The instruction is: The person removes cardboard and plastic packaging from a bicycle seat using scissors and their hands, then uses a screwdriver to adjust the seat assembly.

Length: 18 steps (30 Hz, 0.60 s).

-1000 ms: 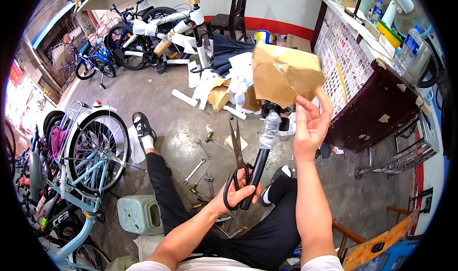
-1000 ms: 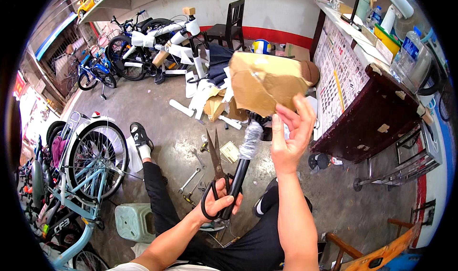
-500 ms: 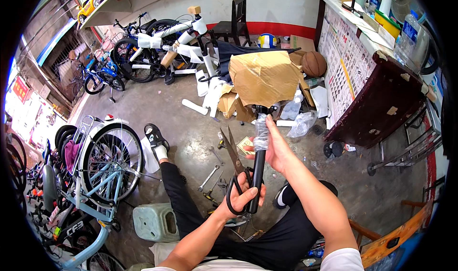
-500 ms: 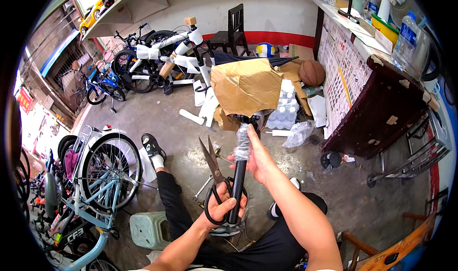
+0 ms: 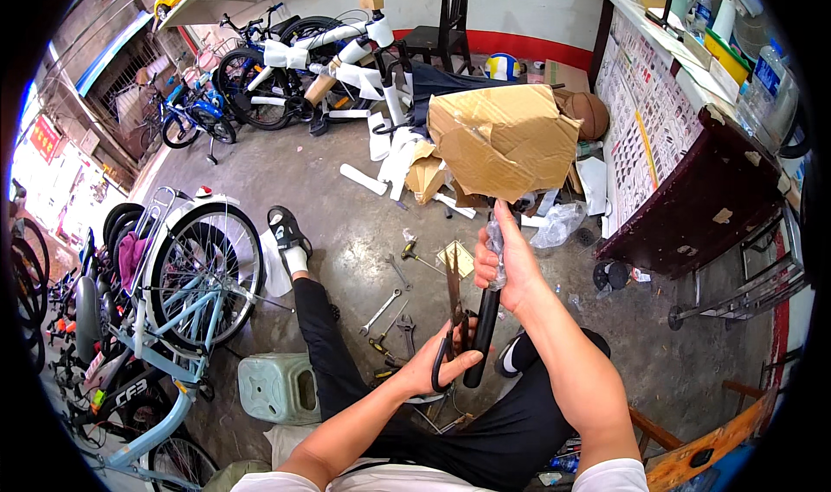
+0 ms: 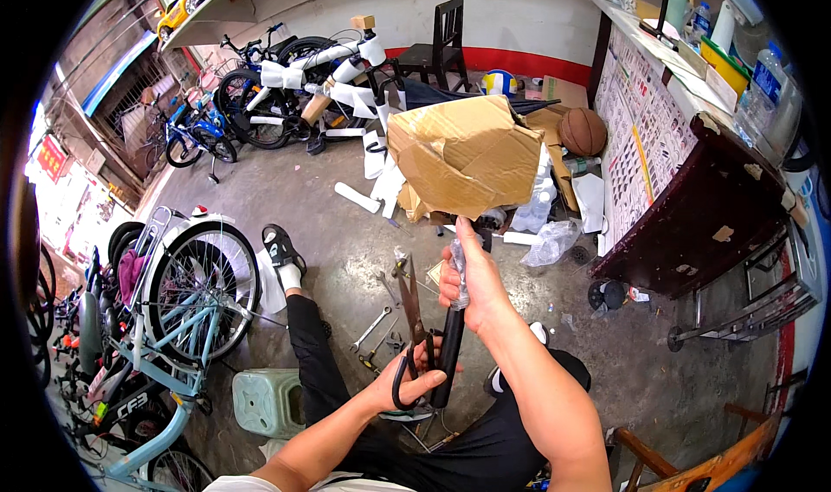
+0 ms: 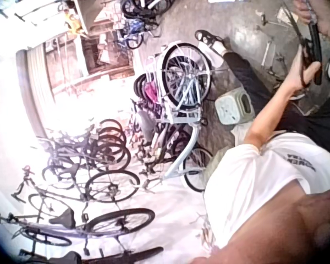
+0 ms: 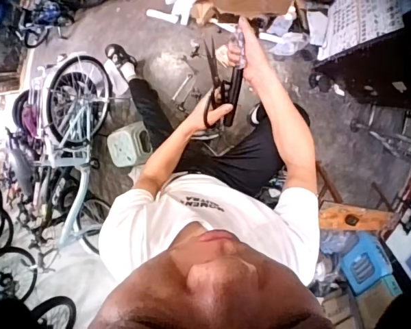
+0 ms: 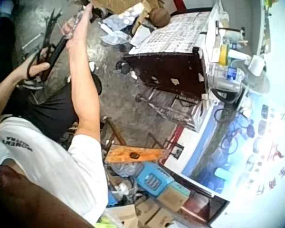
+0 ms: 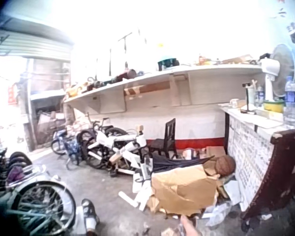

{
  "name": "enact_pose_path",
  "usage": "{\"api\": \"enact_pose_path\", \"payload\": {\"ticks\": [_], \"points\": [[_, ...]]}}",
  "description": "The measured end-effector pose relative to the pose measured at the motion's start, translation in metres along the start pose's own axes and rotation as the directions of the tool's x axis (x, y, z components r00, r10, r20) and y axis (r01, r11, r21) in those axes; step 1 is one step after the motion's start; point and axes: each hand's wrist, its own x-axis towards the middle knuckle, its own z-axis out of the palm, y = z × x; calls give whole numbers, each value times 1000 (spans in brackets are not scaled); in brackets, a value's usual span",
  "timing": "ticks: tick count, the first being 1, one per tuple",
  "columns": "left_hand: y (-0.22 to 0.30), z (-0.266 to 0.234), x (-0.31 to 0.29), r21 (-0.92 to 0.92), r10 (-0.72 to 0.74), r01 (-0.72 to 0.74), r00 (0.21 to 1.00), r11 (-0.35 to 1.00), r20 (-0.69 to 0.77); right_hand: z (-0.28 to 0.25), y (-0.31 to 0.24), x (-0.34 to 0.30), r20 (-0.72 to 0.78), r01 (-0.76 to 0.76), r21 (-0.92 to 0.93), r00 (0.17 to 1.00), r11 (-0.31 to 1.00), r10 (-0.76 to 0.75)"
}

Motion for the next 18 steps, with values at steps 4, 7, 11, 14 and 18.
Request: {"api": "enact_pose_path", "payload": {"ticks": [4,7,11,14,18], "points": [[8,-7,-7,226,35,13,977,974,-208,-2,-5,1,-38,58,-5,998,998,-58],[28,-23,-11,484,154,36,926,874,-346,-10,-11,0,-94,159,-31,982,987,-161],[65,-63,-9,852,405,50,864,521,-299,-16,-19,1,-148,246,-139,953,959,-266],[101,-82,-1,964,514,81,833,252,-204,-21,-26,-1,-95,360,-262,914,895,-396],[153,-97,10,997,568,71,821,3,-61,-27,-28,-1,-110,335,-233,924,913,-367]]}}
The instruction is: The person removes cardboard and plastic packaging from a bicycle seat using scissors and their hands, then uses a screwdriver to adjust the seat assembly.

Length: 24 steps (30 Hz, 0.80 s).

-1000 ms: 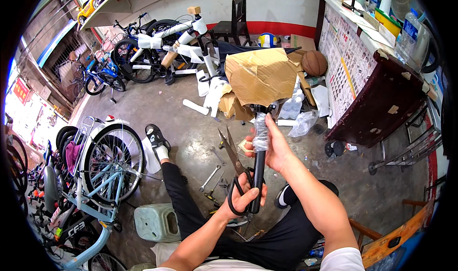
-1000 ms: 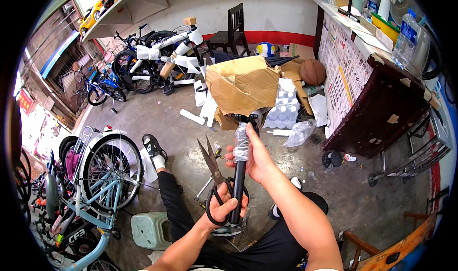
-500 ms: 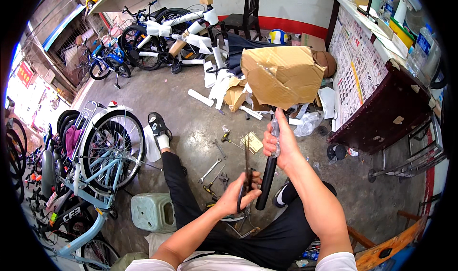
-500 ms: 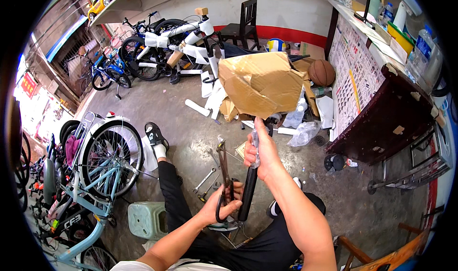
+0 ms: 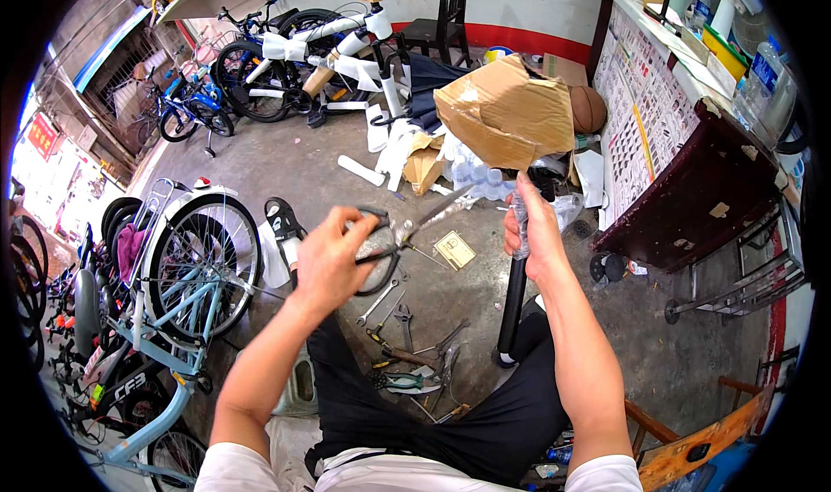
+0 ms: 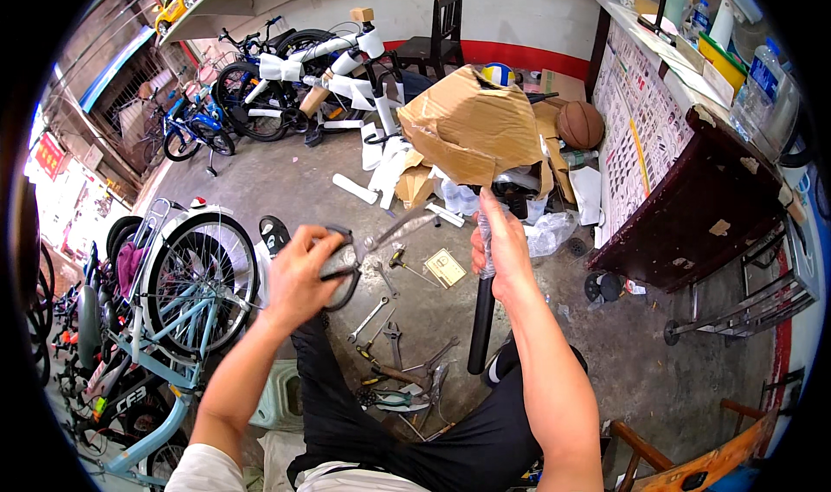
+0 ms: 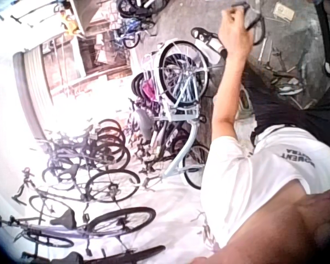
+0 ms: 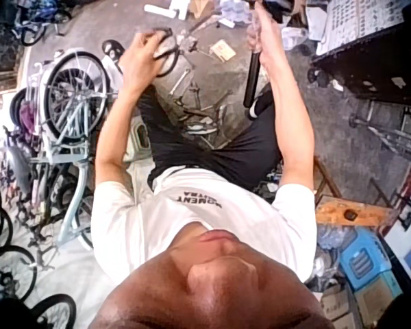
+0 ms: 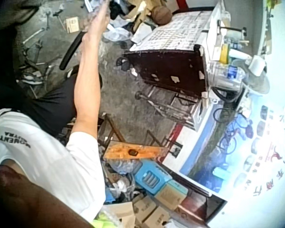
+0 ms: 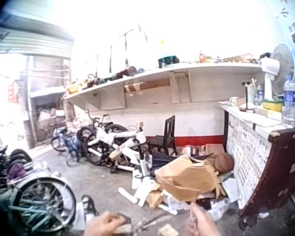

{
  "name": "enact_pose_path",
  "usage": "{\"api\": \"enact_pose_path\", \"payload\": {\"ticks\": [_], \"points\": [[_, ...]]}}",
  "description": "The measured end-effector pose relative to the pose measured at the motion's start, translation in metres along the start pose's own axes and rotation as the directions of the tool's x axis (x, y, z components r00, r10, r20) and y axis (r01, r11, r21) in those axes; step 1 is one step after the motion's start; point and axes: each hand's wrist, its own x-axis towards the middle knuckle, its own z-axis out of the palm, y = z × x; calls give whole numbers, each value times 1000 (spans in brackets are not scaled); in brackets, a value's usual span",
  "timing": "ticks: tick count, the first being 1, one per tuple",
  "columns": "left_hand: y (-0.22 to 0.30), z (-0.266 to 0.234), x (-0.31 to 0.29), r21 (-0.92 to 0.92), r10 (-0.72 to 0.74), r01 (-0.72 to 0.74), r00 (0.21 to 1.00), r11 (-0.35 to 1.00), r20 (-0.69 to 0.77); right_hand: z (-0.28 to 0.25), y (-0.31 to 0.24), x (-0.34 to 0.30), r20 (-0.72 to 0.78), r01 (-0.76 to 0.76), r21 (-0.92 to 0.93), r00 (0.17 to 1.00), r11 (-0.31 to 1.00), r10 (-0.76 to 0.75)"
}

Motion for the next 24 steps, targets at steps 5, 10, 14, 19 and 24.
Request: {"api": "enact_pose_path", "payload": {"ticks": [5,10,14,19,24], "points": [[-9,-34,42,82,88,-85,996,993,-33,-3,-2,0,31,-44,57,999,997,43],[-7,-53,71,69,105,-108,994,992,42,-1,-2,2,-36,13,-38,999,999,-14],[-4,-53,76,56,103,-106,993,993,62,-3,-3,2,-45,82,-49,995,995,-85],[-5,-51,73,53,75,-80,993,995,88,-4,2,7,-146,128,-125,978,984,-146],[-8,-52,70,25,89,-91,993,996,77,-4,7,11,-192,319,-100,923,943,-332]]}}
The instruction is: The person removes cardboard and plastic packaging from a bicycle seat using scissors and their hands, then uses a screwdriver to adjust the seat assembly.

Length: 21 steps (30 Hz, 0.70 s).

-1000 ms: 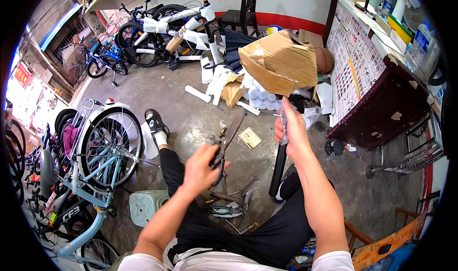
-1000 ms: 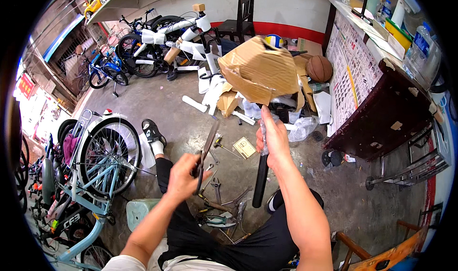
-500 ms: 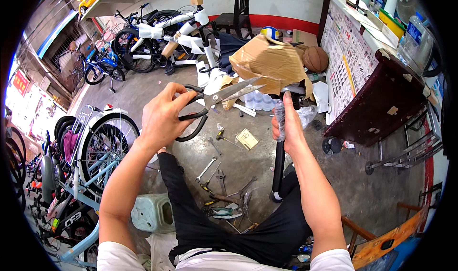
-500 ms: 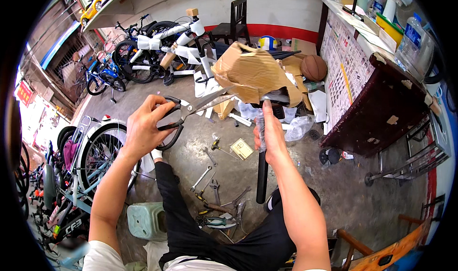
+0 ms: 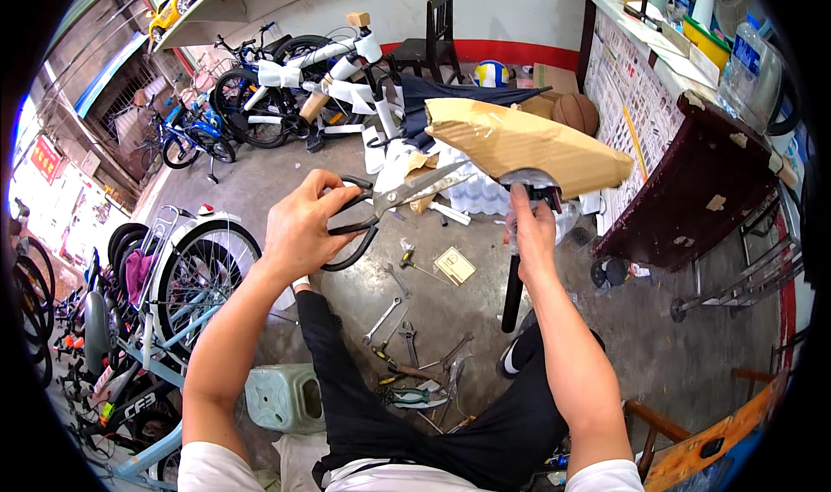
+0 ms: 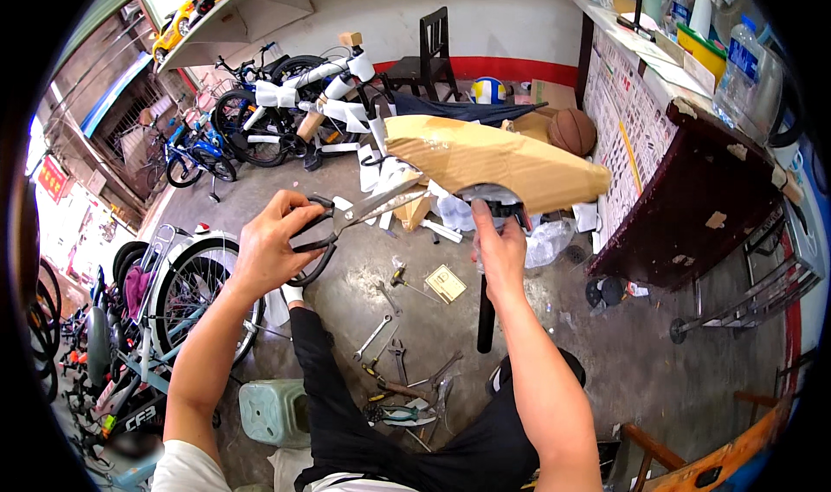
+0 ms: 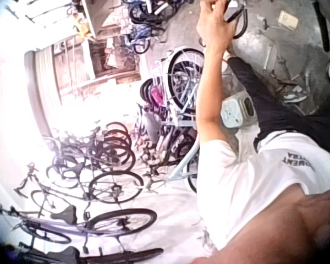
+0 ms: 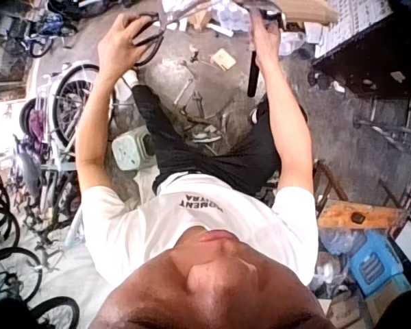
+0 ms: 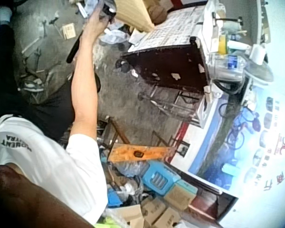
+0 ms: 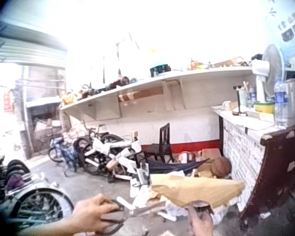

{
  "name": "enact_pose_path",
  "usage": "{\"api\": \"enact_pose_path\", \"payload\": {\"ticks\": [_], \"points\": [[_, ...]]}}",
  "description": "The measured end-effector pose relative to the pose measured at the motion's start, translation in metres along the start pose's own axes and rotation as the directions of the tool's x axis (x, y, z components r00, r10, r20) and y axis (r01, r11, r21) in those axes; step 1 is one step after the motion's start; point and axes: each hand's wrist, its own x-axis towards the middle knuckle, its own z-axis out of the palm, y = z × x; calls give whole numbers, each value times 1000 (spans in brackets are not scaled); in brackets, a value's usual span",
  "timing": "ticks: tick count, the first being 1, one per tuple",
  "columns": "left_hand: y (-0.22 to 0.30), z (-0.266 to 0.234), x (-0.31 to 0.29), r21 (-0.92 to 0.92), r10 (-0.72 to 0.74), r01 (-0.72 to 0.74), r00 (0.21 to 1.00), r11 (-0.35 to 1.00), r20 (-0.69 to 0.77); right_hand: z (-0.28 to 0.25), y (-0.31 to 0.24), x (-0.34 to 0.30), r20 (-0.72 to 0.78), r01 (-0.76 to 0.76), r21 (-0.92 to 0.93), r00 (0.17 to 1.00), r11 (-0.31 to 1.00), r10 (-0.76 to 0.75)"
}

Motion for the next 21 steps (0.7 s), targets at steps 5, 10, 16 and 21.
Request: {"api": "enact_pose_path", "payload": {"ticks": [5,10,16,21], "points": [[-5,-1,-13,7,29,-29,998,1000,-56,-5,11,15,-143,286,-24,947,958,-287],[-7,-12,-29,-14,13,-14,996,1000,-84,-36,39,38,-66,376,-101,921,921,-384],[-13,-13,-35,-48,91,-104,970,993,-227,-111,100,91,454,294,-884,348,-364,-820],[-14,-19,-43,-53,60,-72,978,996,-198,-114,98,90,434,332,-877,235,-348,-870]]}}
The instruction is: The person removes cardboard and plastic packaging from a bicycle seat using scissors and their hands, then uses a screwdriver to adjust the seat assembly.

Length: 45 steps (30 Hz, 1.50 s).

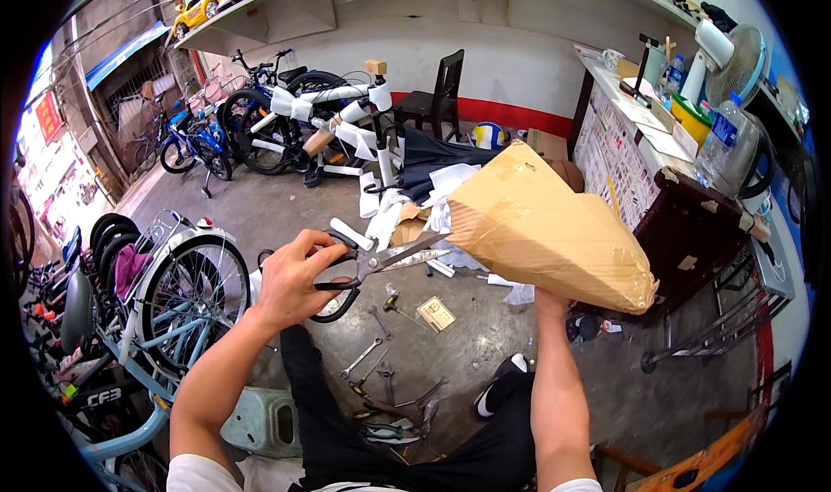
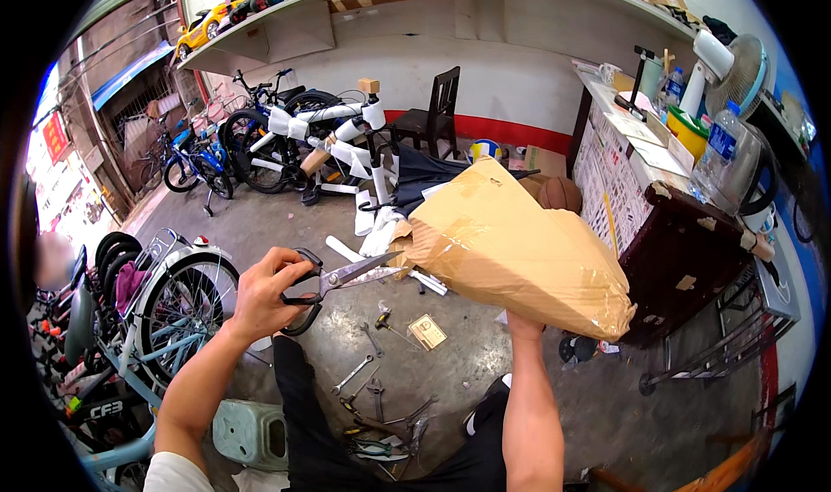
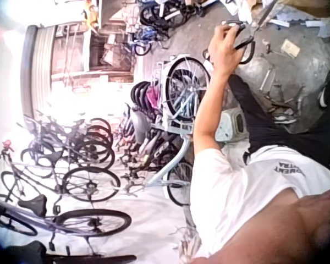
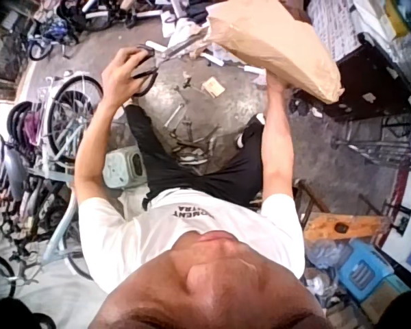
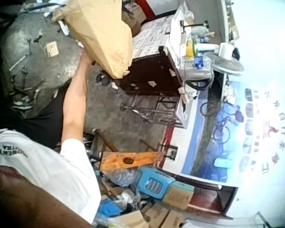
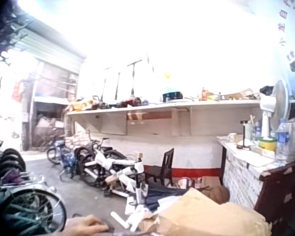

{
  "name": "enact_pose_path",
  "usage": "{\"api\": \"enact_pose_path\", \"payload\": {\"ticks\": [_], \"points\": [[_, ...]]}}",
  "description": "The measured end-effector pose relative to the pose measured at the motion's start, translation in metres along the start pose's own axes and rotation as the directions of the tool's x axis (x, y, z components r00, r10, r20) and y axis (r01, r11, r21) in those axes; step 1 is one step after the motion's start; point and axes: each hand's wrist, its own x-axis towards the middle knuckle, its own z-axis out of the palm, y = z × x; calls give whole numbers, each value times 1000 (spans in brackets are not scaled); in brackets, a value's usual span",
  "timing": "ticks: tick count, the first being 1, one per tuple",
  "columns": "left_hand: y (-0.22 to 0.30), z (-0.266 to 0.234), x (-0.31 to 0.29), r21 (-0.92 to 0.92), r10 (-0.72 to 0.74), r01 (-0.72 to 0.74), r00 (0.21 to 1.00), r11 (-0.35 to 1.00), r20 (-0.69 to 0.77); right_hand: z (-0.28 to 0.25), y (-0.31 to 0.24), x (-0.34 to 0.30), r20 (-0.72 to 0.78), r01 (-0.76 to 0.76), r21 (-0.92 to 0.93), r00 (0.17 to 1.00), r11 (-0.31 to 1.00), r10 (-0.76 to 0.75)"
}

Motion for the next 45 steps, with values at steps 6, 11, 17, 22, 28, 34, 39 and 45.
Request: {"api": "enact_pose_path", "payload": {"ticks": [6,11,17,22,28,34,39,45], "points": [[2,-2,-10,-25,-38,38,999,999,8,-11,2,6,-22,-39,122,999,992,41],[5,70,-45,-201,-288,276,957,940,-33,9,61,-31,262,-135,12,957,991,127],[26,252,-181,-93,-632,912,348,400,692,-24,23,10,70,150,-127,987,980,-142],[59,360,-244,303,-584,904,-75,303,808,-35,59,-20,390,-137,210,919,968,46],[45,407,-260,255,-584,836,94,486,806,-45,59,-25,799,-822,556,491,-119,347],[33,394,-238,44,-622,902,261,430,739,-46,35,-24,887,-702,459,392,-545,243],[38,233,-96,-734,-821,671,475,106,316,-50,12,-15,897,-774,437,416,-459,153],[51,90,-19,-778,-578,528,771,341,270,-56,-30,27,742,-692,660,661,292,-112]]}}
